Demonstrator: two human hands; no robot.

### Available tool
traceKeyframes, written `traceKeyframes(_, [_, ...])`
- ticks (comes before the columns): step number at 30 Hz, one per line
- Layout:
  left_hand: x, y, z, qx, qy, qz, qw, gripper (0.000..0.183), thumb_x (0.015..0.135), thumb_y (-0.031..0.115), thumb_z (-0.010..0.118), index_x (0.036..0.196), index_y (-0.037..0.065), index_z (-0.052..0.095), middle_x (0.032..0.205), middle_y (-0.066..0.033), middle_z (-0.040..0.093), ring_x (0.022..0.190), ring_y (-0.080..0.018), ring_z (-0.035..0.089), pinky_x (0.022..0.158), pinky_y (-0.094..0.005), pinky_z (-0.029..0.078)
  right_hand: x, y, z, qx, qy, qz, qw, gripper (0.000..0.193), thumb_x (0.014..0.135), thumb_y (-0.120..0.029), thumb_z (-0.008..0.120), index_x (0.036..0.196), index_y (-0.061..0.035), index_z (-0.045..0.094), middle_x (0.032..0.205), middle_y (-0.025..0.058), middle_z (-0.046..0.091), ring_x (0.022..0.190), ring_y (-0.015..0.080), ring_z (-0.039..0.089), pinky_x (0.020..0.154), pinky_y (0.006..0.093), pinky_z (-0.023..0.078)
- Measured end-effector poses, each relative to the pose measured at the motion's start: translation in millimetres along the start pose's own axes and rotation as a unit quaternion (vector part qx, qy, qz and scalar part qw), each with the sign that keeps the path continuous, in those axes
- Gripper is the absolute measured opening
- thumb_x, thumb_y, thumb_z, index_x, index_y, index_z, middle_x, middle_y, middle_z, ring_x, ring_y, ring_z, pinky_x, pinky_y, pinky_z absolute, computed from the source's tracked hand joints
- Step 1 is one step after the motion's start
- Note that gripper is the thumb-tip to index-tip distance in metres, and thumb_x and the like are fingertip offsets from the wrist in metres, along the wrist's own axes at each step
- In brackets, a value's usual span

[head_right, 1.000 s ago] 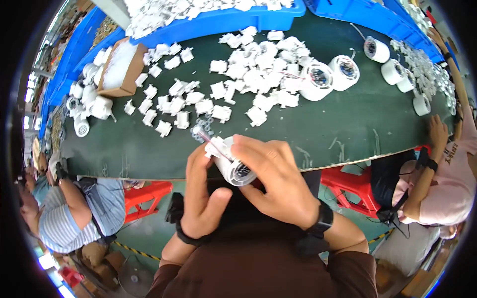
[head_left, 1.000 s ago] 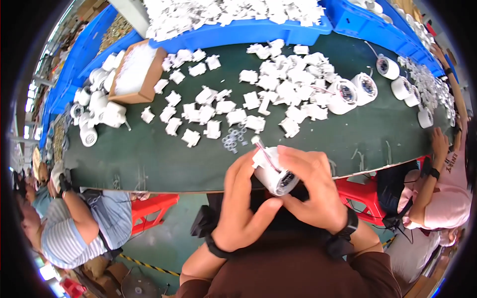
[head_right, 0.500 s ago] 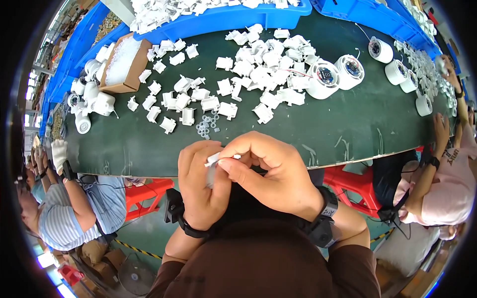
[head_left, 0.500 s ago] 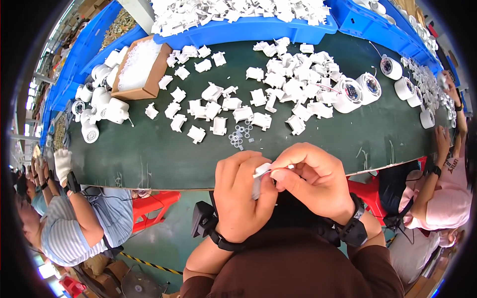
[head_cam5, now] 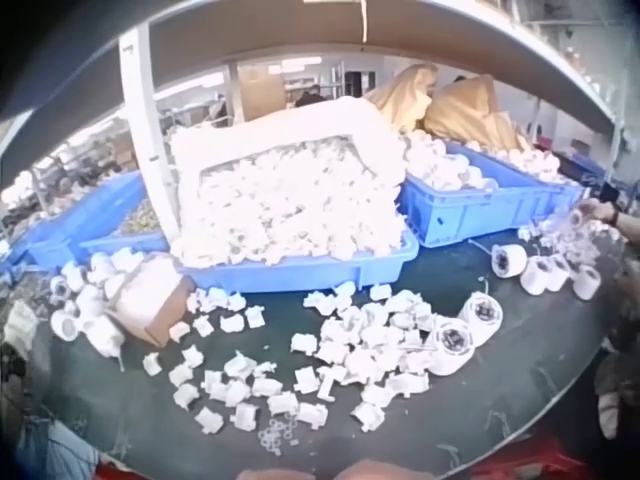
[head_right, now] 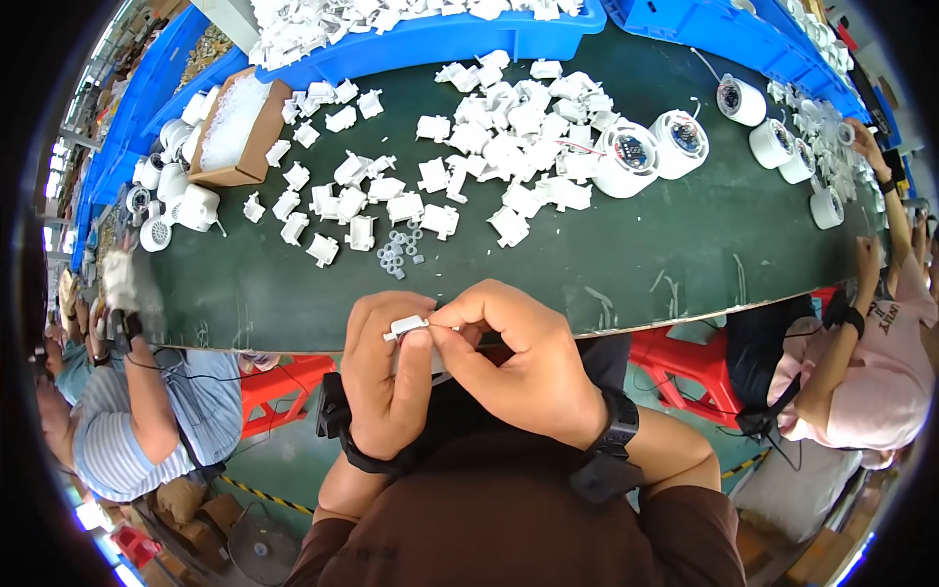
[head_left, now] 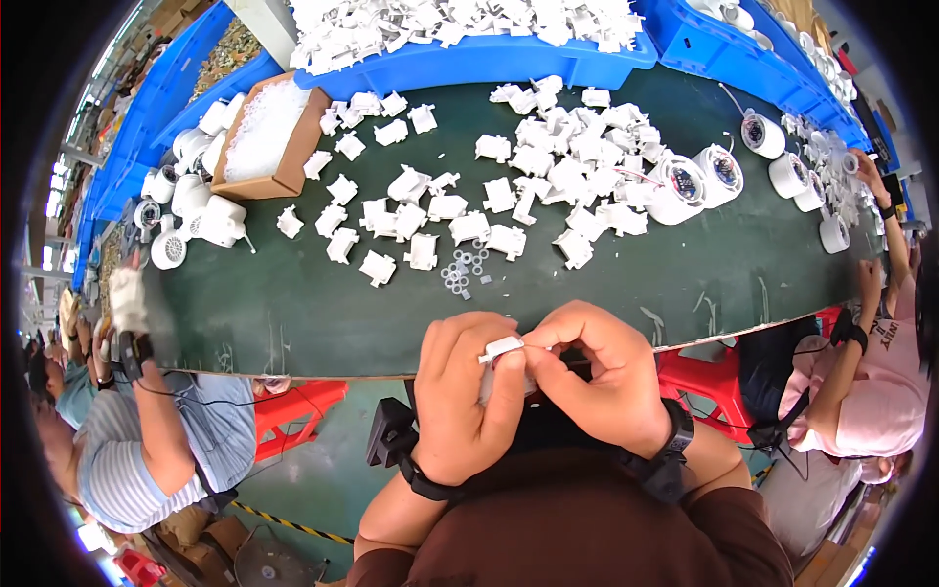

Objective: Assembling small plastic components into white electronic housings on a production line.

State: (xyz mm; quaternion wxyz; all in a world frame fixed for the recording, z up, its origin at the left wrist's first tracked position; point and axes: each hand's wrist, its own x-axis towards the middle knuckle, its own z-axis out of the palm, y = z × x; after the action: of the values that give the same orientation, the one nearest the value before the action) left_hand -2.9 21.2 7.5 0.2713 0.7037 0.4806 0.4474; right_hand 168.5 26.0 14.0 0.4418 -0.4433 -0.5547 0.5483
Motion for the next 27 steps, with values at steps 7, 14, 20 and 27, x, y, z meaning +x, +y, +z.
traceKeyframes(7, [-1.9,-2.5,-3.3,-0.004,0.007,-0.029,1.0,0.014,0.097,0.013,0.06,0.096,0.0,0.066,0.103,-0.015,0.068,0.093,-0.0286,0.062,0.084,-0.0362,0.05,31.7,-4.1,-33.6,-0.335,0.119,-0.092,0.93,0.019,0.089,-0.001,0.074,0.107,-0.0036,0.069,0.099,0.0094,0.067,0.087,0.0199,0.065,0.073,0.0306,0.052])
traceKeyframes(14, [-2.7,-4.1,-2.3,-0.017,0.013,-0.021,1.0,0.016,0.098,0.014,0.06,0.096,-0.001,0.066,0.103,-0.0155,0.067,0.092,-0.0282,0.063,0.083,-0.0357,0.05,51.4,11.7,-30.8,-0.508,0.116,-0.22,0.825,0.032,0.083,-0.003,0.078,0.114,-0.0046,0.068,0.102,0.014,0.068,0.087,0.0348,0.064,0.076,0.0402,0.054])
traceKeyframes(20, [-6.5,-5.0,-7.8,-0.127,-0.01,-0.094,0.987,0.019,0.102,0.015,0.056,0.097,-0.001,0.065,0.109,-0.0133,0.068,0.094,-0.0202,0.063,0.084,-0.0318,0.05,43.5,-1.5,-34.1,-0.318,0.11,-0.074,0.939,0.037,0.087,0.005,0.071,0.123,-0.0043,0.067,0.103,0.0098,0.067,0.086,0.0196,0.068,0.073,0.0297,0.055])
traceKeyframes(27, [-11.4,-1.6,-6.5,-0.331,-0.045,-0.202,0.921,0.018,0.103,0.014,0.057,0.104,-0.002,0.067,0.111,-0.0111,0.07,0.096,-0.0179,0.063,0.085,-0.0313,0.05,10.3,0.8,-16.5,-0.044,-0.014,-0.059,0.997,0.039,0.09,0.007,0.068,0.126,-0.0054,0.065,0.113,0.0054,0.066,0.099,0.013,0.064,0.089,0.0277,0.053])
